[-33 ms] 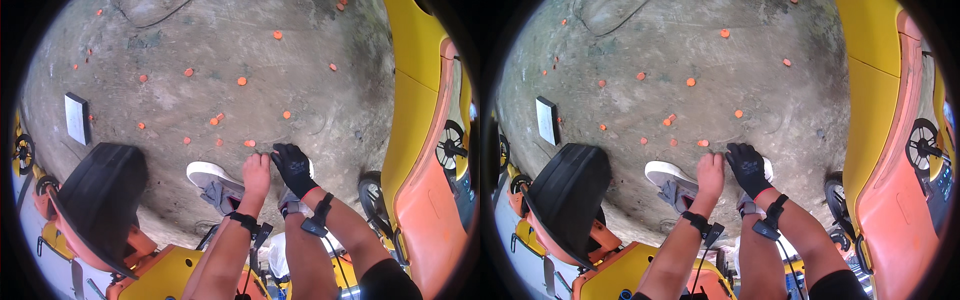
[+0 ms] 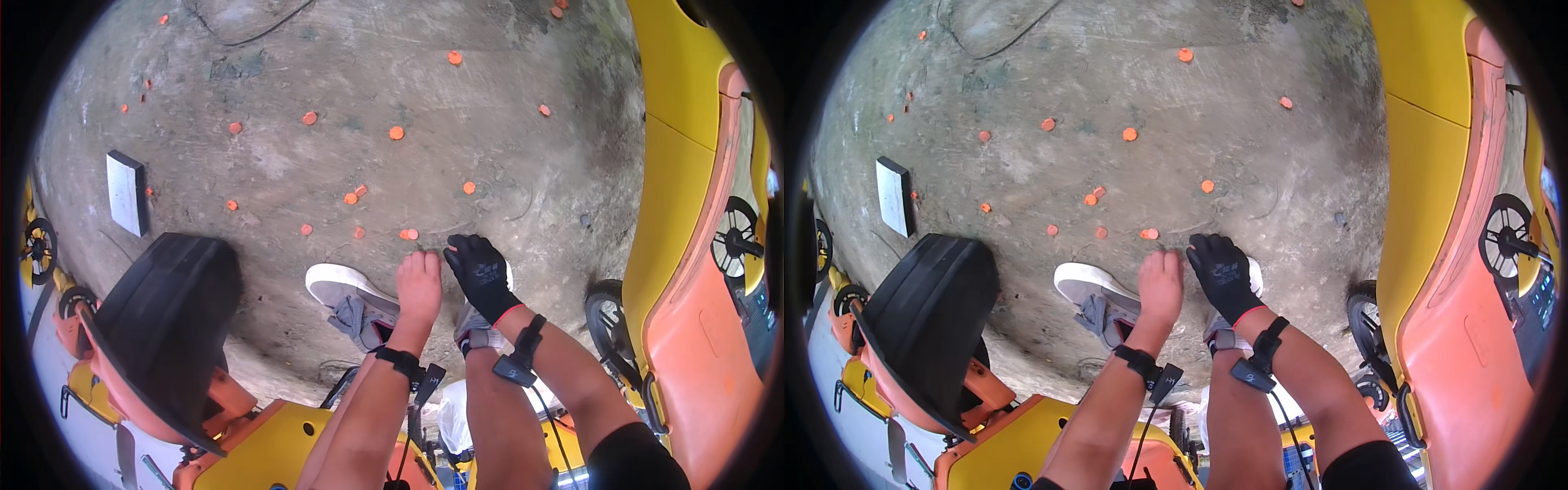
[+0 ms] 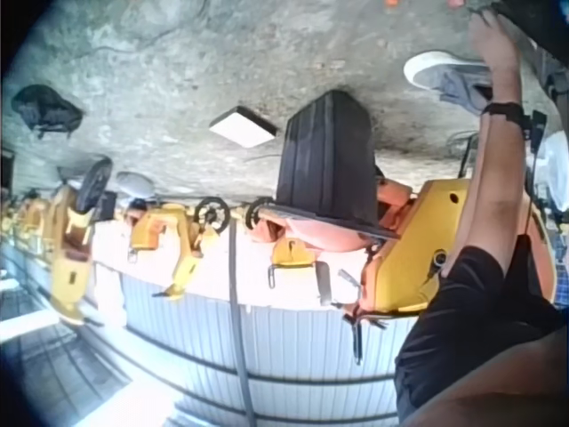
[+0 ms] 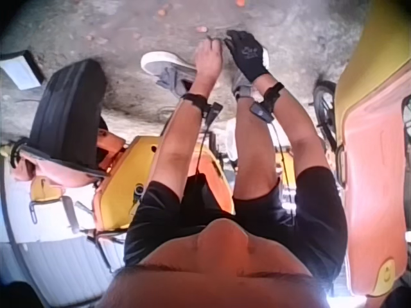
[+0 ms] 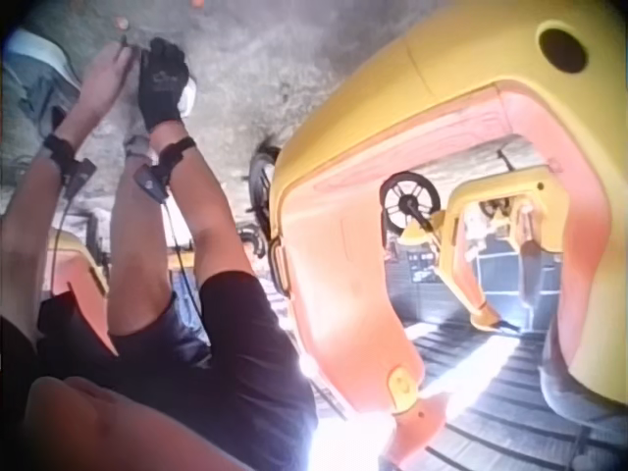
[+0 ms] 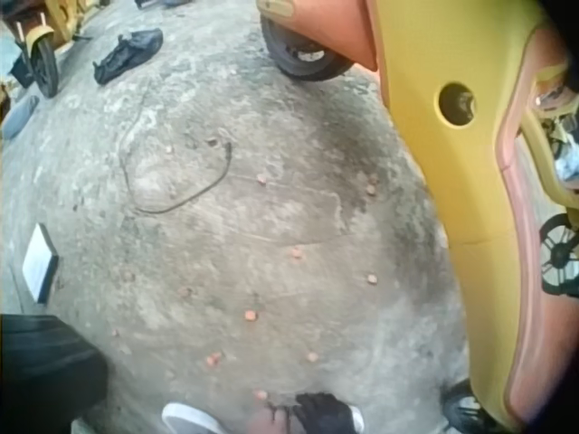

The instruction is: The person picks up small orange plastic pieces from the floor and places them into a scooter's storage compartment. Then the person retrieves a yellow plastic part from a bag and installs it onto the front of a scooter, followed by placing the seat onto the scooter.

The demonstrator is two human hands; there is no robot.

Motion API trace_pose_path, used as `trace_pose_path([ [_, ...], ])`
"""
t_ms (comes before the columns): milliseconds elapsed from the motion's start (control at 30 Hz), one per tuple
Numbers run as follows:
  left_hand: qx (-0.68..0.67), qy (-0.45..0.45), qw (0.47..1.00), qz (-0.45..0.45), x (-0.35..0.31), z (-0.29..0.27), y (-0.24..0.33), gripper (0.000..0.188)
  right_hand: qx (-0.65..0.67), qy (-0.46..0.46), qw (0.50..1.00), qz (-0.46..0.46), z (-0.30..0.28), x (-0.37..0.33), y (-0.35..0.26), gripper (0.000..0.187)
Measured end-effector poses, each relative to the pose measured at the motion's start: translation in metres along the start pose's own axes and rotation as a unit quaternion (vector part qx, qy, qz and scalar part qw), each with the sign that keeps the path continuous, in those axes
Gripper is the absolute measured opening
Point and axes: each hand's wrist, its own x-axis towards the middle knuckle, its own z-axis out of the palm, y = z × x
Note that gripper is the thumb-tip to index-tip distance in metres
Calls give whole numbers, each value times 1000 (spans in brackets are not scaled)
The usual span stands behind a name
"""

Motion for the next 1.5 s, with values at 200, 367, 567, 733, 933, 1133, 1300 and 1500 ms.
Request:
trace_pose_path([
  [200, -377, 46, 886, -267, -9, -23, 8, 6, 38, -66, 996, 40, -12, -5, -1, 16],
  [367, -590, 54, 748, -299, 8, -40, -7, 11, 207, -58, 974, 75, -34, -17, -9, 16],
  [567, -297, 23, 927, -228, 25, -52, -14, 21, 549, -48, 789, 273, -46, -8, -8, 12],
  [733, -148, -19, 969, -197, 32, -55, -10, 31, 630, -22, 729, 266, -50, 2, 0, 11],
  [933, 15, 30, 998, -44, 40, -44, -17, 34, 624, -14, 755, 202, -53, 19, 18, 23],
  [1133, 42, 36, 998, -10, 40, -31, -26, 21, 330, 10, 915, 234, -64, 48, 17, 23],
  [1300, 88, 64, 993, 34, 38, -23, -31, 18, 150, 6, 967, 206, -69, 70, 12, 34],
  [1500, 4, 94, 994, 58, 39, -30, -34, 18, 52, 78, 995, 41, -55, 82, 12, 33],
])
